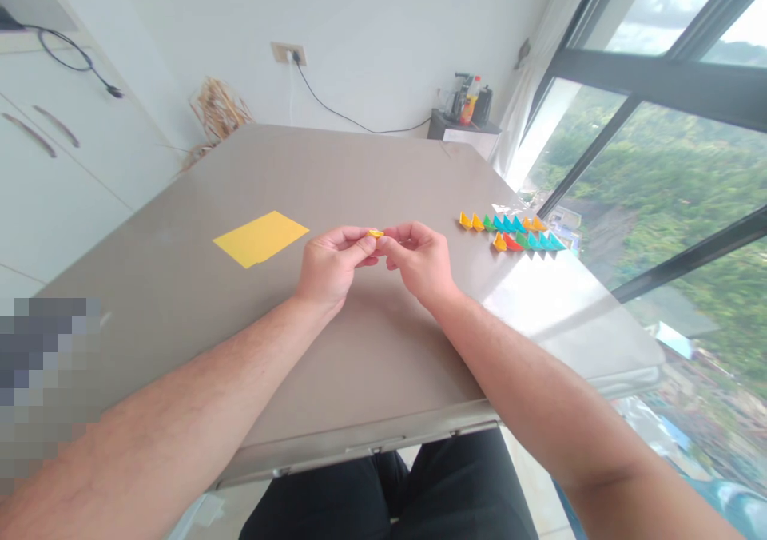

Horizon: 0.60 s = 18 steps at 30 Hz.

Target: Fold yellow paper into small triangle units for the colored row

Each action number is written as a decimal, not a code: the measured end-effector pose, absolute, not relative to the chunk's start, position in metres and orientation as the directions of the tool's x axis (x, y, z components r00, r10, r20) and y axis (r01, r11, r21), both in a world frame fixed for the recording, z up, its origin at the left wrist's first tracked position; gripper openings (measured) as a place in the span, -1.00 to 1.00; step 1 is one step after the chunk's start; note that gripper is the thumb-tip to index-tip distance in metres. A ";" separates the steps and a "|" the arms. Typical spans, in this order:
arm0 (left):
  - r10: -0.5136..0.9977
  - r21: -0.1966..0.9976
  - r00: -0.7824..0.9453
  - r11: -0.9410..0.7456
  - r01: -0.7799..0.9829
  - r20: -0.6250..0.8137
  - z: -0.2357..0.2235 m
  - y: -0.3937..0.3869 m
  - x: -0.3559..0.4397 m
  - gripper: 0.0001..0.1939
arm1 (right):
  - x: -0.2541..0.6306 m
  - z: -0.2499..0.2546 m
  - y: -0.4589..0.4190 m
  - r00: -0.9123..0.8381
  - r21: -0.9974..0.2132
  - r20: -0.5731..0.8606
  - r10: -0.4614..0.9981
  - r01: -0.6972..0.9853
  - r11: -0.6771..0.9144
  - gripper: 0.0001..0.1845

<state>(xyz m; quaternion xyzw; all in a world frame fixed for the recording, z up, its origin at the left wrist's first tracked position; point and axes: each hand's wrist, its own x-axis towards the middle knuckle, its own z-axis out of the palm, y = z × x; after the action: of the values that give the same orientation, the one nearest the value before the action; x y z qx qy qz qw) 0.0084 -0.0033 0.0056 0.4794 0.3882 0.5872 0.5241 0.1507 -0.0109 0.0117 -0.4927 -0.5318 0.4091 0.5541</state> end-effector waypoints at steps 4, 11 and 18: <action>0.987 0.969 0.043 -0.145 -0.203 0.156 0.006 -0.005 0.008 -0.71 | 0.152 0.011 -0.009 0.079 -0.975 0.218 0.973 -0.022 0.221 -0.68; 0.978 0.972 0.050 -0.195 -0.134 0.203 0.004 -0.004 0.008 -0.73 | 0.152 0.014 -0.012 0.033 -0.979 0.203 0.979 -0.009 0.203 -0.66; 0.971 0.964 0.004 -0.237 -0.119 0.239 0.002 -0.004 0.010 -0.76 | 0.152 0.014 -0.012 0.057 -0.981 0.195 0.979 0.035 0.193 -0.73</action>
<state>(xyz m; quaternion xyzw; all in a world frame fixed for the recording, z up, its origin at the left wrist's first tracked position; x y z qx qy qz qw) 0.0101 -0.0038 0.0018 0.5305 0.4015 0.5805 0.4694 0.1520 -0.0117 0.0138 -0.4708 -0.5383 0.4264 0.5538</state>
